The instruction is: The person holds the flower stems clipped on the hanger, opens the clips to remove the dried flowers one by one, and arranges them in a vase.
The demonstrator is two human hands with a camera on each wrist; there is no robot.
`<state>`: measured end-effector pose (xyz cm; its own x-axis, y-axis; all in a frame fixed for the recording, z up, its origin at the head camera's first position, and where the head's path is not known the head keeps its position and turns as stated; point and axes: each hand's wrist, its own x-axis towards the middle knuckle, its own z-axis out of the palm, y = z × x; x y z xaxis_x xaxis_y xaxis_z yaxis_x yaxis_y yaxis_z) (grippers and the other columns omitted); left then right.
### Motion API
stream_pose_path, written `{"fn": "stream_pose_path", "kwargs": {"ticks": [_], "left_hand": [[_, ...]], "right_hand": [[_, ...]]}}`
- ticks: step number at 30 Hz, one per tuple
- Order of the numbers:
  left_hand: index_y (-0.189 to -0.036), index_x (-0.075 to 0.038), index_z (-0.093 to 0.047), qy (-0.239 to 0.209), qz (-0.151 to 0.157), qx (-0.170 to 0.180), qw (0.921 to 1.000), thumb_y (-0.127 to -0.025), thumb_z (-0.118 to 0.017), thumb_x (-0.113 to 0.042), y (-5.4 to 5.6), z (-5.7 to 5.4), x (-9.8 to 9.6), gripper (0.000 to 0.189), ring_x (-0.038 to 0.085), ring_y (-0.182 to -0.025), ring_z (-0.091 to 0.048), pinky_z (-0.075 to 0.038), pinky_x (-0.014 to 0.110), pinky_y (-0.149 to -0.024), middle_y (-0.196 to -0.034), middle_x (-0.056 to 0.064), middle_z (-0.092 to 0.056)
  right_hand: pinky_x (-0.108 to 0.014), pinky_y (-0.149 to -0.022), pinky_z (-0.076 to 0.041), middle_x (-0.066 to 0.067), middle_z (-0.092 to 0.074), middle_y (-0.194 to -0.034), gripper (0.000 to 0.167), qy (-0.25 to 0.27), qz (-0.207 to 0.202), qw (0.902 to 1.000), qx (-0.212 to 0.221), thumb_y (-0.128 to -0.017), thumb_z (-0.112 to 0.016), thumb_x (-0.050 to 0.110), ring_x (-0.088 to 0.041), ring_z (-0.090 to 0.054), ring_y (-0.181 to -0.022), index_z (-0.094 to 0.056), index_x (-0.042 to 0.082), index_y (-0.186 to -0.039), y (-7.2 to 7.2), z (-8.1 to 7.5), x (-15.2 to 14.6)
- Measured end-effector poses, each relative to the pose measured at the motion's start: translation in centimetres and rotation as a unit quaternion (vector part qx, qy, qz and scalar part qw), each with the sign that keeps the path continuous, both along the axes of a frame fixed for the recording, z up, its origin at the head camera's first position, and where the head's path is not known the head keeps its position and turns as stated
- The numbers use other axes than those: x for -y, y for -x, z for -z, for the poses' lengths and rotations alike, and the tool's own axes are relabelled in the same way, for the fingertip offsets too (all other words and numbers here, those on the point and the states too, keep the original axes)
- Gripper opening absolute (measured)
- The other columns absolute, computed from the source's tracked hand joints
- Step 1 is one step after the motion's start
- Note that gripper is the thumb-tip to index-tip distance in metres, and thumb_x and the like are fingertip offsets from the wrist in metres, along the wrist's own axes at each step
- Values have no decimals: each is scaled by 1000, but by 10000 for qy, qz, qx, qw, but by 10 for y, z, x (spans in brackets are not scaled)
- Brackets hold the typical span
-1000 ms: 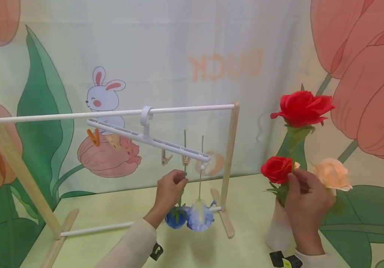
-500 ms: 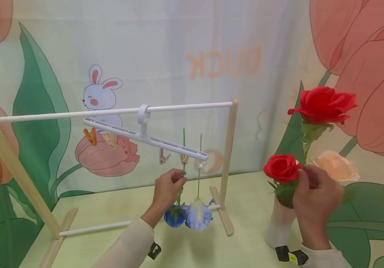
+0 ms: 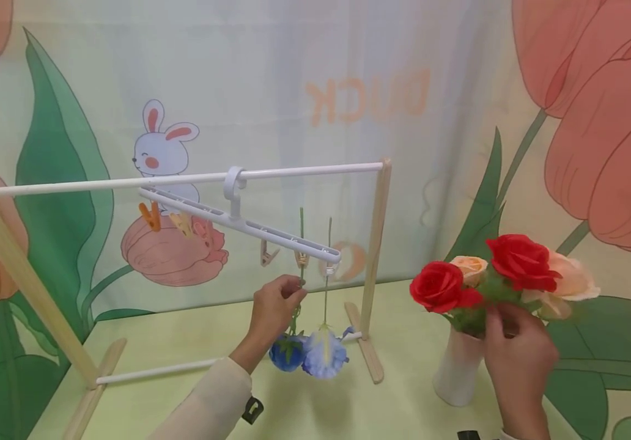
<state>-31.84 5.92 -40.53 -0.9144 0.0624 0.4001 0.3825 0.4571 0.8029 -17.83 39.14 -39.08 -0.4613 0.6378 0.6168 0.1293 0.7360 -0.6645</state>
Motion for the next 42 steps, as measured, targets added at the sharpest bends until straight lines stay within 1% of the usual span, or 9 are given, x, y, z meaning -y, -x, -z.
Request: {"fn": "stream_pose_path", "kwargs": {"ticks": [2,9,12,15,22,29,34,37,42], "left_hand": [[-101,-10,-77,-13,0,9,10000,-92,-75,-16,0,-2,0,11,13,-74,-67,-56,28,-68,-85,3,-76],[-99,-11,-77,-18,-10,68,10000,-92,-75,-16,-3,-6,0,9,13,-75,-67,-56,30,-70,-85,2,-76],[-100,-11,-77,22,4,76,10000,-92,-75,-17,-3,-7,0,10,13,-75,-68,-56,30,-70,-85,2,-76],[-101,-11,-76,63,14,49,10000,-92,-75,-17,-4,-7,0,10,14,-76,-68,-57,31,-70,-86,2,-76],[-100,-11,-76,85,14,59,9999,-93,-75,-17,-6,-10,1,10,13,-75,-67,-56,32,-71,-84,2,-75],[-101,-13,-76,48,41,214,9998,-93,-74,-19,-4,-10,-2,10,12,-75,-65,-55,30,-71,-85,0,-75],[-101,-13,-76,29,8,208,9998,-92,-75,-19,-4,-9,-4,11,12,-75,-67,-56,31,-71,-84,0,-76],[-100,-12,-76,-24,-5,178,9998,-92,-76,-19,-4,-8,-5,11,12,-74,-67,-56,30,-71,-83,1,-76],[-100,-12,-76,-116,30,172,9998,-92,-76,-20,-5,-9,-4,11,11,-73,-66,-55,29,-69,-83,1,-76]], "right_hand": [[-15,-61,-33,-5,-76,-85,26,119,84,9999,-36,-94,-63,24,35,-32,-62,-78,4,-103,-3,-1,2],[-18,-64,-34,-12,-73,-79,26,323,283,9977,-518,-89,-62,18,35,-31,-60,-74,-3,-100,-7,-4,10],[-7,-65,-32,25,-62,-81,27,565,322,9931,-972,-91,-59,14,31,-38,-63,-74,-1,-108,-10,-8,20],[-6,-67,-36,43,-46,-84,27,753,358,9861,-1435,-92,-56,11,24,-45,-67,-75,2,-110,-12,-16,33],[-9,-71,-43,36,-56,-87,22,891,-2,9762,-1978,-92,-62,12,12,-53,-72,-76,2,-106,-13,-36,72],[-7,-74,-44,22,-62,-92,21,610,-727,9810,-1690,-92,-68,9,8,-55,-81,-74,2,-110,-7,-41,113],[-2,-74,-43,-8,-72,-96,19,293,-1381,9804,-1376,-90,-69,5,10,-55,-82,-73,1,-108,11,-33,136],[-2,-72,-44,-12,-73,-97,18,233,-1721,9790,-1067,-90,-70,5,1,-61,-81,-72,1,-108,26,-27,151],[-27,-75,-60,-12,-74,-99,21,266,-2108,9749,-658,-90,-71,7,-24,-72,-80,-72,3,-110,51,-22,176]]}}
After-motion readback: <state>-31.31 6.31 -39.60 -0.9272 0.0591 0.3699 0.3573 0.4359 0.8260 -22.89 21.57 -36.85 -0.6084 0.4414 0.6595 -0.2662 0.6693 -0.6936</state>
